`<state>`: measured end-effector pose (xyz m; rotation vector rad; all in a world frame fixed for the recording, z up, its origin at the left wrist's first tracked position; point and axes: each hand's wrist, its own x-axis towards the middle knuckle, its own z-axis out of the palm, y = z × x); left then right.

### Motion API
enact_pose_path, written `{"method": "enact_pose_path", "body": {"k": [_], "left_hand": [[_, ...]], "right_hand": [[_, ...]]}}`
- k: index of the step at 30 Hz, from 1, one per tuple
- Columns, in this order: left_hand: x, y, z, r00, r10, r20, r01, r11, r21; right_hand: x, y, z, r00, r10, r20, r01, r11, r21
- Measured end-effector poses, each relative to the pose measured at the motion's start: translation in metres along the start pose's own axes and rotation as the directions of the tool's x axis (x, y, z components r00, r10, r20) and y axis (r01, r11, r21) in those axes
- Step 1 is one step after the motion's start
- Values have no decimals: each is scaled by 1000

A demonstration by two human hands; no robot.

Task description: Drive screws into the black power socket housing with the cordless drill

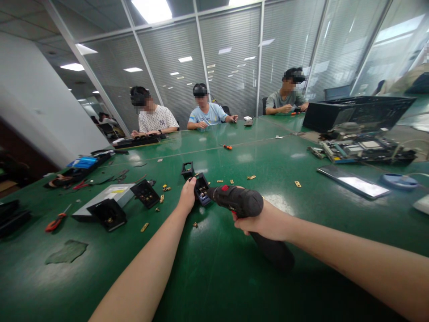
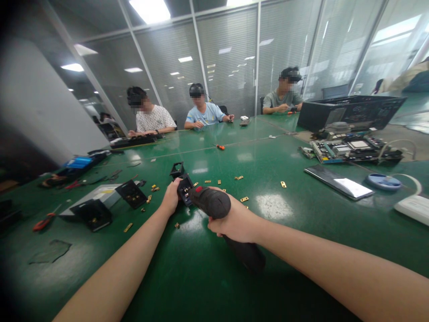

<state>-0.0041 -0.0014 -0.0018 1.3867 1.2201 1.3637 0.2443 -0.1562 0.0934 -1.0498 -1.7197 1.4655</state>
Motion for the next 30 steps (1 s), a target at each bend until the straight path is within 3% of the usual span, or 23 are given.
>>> {"method": "enact_pose_path", "body": {"k": [30], "left_hand": [[-2,5,2,1000,-4,2,4,1000,-9]], "right_hand": [[1,1,0,1000,15,5,-15,1000,12]]}}
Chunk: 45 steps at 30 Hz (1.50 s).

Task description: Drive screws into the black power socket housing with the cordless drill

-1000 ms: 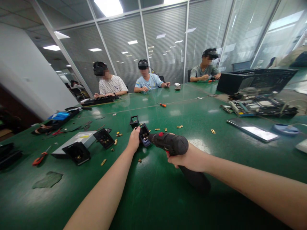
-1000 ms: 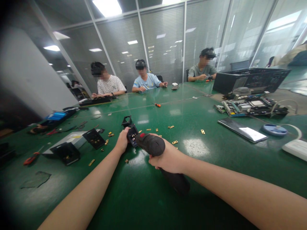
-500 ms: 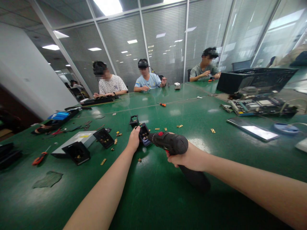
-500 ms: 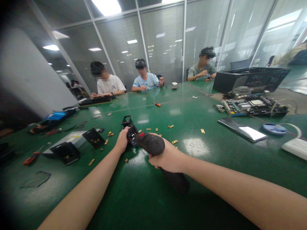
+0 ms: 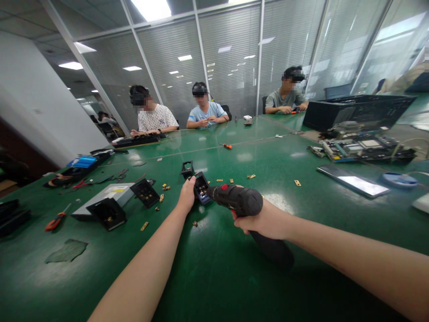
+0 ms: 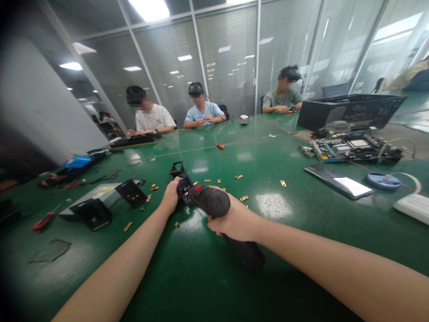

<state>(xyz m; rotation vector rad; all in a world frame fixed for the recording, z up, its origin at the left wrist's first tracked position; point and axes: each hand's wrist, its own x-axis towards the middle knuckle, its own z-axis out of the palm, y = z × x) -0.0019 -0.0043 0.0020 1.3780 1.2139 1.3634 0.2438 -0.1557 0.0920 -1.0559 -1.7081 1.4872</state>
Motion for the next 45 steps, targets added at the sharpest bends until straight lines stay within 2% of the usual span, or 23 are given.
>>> {"method": "enact_pose_path", "body": {"k": [12,20,45], "left_hand": [[1,-2,-1,1000,-3,-1,3,1000,6],[5,-6,-2,1000,25,-8,-24,999,39],[0,-1,0,1000,17,-4,-16,1000,22]], "right_hand": [[-3,-5,0,999,33,-15,-33,999,-25],[-2,2,0,1000,-6,-8,6,1000,-17],[-2,0,-1,1000,2,-2,-2,1000,-4]]}}
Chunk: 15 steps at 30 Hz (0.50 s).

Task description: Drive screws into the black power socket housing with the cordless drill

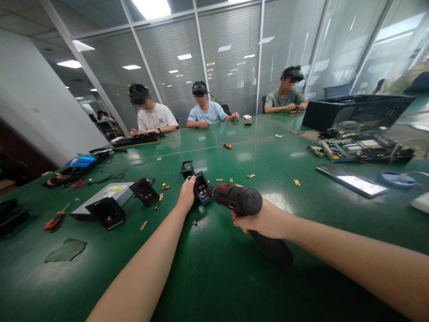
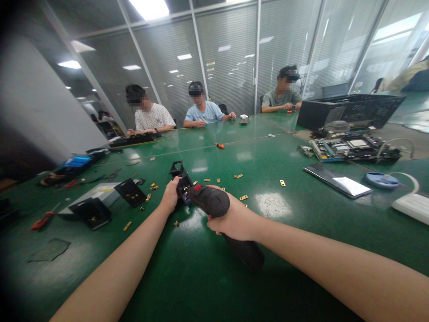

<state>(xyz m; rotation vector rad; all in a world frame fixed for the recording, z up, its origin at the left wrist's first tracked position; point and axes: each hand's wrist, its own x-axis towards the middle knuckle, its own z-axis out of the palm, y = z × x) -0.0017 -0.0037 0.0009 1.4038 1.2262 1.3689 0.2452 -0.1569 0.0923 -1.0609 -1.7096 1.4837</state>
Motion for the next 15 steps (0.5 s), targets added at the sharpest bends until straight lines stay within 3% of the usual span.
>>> {"method": "enact_pose_path", "body": {"k": [15], "left_hand": [[-1,4,1,1000,-4,2,4,1000,-9]], "right_hand": [[1,1,0,1000,-18,-8,17,1000,-15]]}}
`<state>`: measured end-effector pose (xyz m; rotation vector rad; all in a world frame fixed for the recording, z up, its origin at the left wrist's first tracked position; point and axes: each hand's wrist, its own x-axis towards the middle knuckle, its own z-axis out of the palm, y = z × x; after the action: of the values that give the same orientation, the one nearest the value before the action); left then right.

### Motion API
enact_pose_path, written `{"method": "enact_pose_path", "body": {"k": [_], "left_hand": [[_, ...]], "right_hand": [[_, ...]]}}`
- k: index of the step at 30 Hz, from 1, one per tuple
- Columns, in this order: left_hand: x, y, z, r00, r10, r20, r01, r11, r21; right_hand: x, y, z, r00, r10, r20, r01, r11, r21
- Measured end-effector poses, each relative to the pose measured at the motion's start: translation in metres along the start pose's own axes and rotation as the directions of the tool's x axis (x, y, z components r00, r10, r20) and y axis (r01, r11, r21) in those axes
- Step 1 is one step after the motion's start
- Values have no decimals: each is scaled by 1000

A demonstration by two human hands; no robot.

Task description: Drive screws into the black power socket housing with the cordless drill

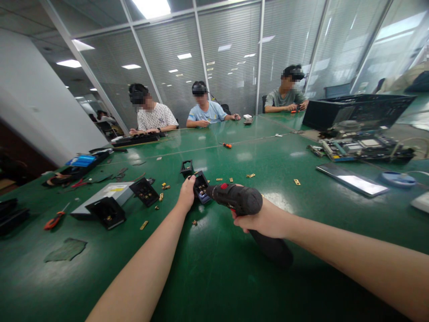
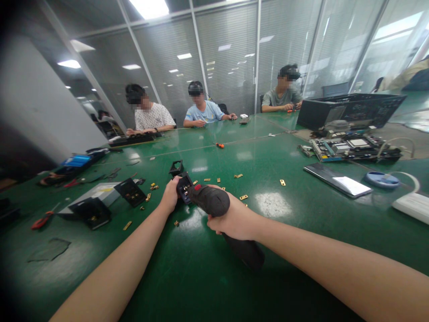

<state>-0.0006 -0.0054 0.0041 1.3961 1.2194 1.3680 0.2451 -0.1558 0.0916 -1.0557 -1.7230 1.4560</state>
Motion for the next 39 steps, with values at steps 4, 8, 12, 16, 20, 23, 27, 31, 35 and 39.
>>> {"method": "enact_pose_path", "body": {"k": [4,8,12,16,20,23,27,31,35,39], "left_hand": [[1,-2,0,1000,14,8,-14,1000,0],[1,-3,-1,1000,9,15,-9,1000,1],[2,-4,-1,1000,-9,11,9,1000,-16],[3,-7,-1,1000,-22,3,22,1000,-3],[3,-6,-1,1000,-9,-9,9,1000,18],[1,-4,0,1000,-12,5,12,1000,1],[0,-1,1,1000,-19,9,20,1000,-23],[-1,0,1,1000,-19,1,19,999,-28],[-1,2,2,1000,-15,5,16,998,-55],[-1,3,2,1000,-19,18,20,998,-62]], "right_hand": [[0,1,0,1000,-2,6,1,1000,9],[0,2,0,1000,8,3,-8,1000,15],[1,3,0,1000,-10,11,10,1000,20],[1,1,1,1000,17,2,-17,1000,13],[0,-1,1,1000,18,4,-18,1000,17],[0,0,1,1000,-2,9,1,999,43],[0,2,1,1000,-6,3,6,1000,29],[1,3,0,1000,-9,-5,9,1000,11],[2,3,0,1000,-11,-3,11,1000,12],[2,3,1,1000,0,-3,0,999,33]]}}
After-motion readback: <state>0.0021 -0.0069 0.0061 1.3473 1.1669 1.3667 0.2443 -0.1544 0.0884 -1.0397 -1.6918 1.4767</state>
